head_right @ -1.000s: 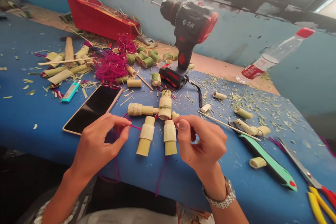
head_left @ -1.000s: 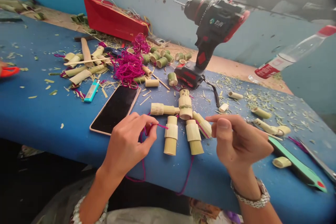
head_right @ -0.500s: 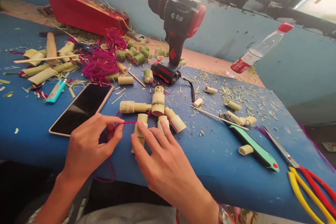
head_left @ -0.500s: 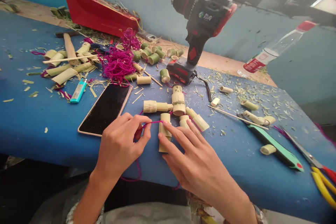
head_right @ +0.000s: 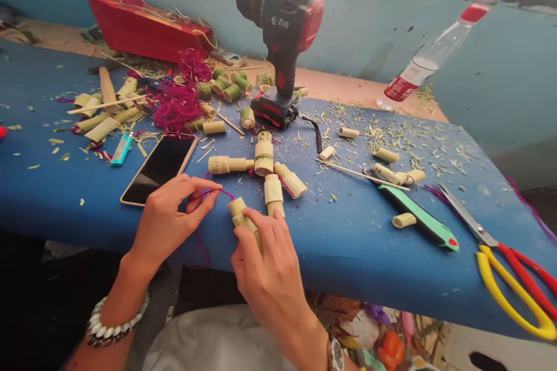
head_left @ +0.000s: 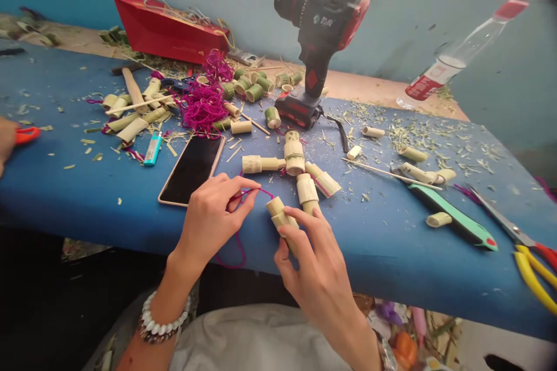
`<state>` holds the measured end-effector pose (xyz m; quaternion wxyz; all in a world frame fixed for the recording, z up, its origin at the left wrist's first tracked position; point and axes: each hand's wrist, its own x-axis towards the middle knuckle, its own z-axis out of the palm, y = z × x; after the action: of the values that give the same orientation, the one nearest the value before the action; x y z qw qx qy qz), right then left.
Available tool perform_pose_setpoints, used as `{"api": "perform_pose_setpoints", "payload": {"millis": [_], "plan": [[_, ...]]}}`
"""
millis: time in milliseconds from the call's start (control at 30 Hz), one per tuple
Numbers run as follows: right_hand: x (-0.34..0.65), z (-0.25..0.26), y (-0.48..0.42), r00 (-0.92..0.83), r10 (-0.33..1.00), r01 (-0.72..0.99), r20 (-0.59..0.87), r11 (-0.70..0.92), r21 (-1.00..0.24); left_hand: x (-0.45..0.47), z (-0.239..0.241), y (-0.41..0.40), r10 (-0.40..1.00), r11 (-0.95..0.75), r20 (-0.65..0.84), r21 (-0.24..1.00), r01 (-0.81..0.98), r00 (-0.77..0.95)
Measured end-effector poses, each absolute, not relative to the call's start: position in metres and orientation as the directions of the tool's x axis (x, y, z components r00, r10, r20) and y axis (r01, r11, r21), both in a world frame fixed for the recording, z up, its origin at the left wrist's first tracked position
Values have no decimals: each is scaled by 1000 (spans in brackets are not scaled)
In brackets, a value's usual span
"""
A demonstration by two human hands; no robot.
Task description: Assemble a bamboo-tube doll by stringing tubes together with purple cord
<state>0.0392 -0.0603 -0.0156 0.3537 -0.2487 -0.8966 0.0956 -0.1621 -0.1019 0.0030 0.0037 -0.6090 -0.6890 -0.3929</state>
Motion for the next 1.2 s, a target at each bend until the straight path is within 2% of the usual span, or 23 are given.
{"api": "perform_pose_setpoints", "payload": {"millis": [100,233,533,700,800,1033,1200], "plan": [[50,-16,-65,-592,499,308,633,866,-395,-160,10,-110,839,-29,448,603,797,-308],[60,-9,-68,-586,500,163,637,843,-512,-152,21,-120,886,-130,400,699,703,-235],[62,3,-73,-555,591,-23,586,693,-721,-141,30,-141,842,-273,514,668,693,-164],[61,4,-78,-534,673,-117,512,540,-833,-136,28,-154,893,-260,416,788,558,-172],[62,4,-80,-541,683,-176,492,480,-860,-132,25,-158,911,-208,343,861,465,-227],[66,2,-83,-544,695,-239,470,409,-881,-124,19,-166,852,-155,307,922,354,-425],[65,1,-85,-563,696,-252,446,369,-895,-123,17,-172,839,-185,339,913,363,-425]]}}
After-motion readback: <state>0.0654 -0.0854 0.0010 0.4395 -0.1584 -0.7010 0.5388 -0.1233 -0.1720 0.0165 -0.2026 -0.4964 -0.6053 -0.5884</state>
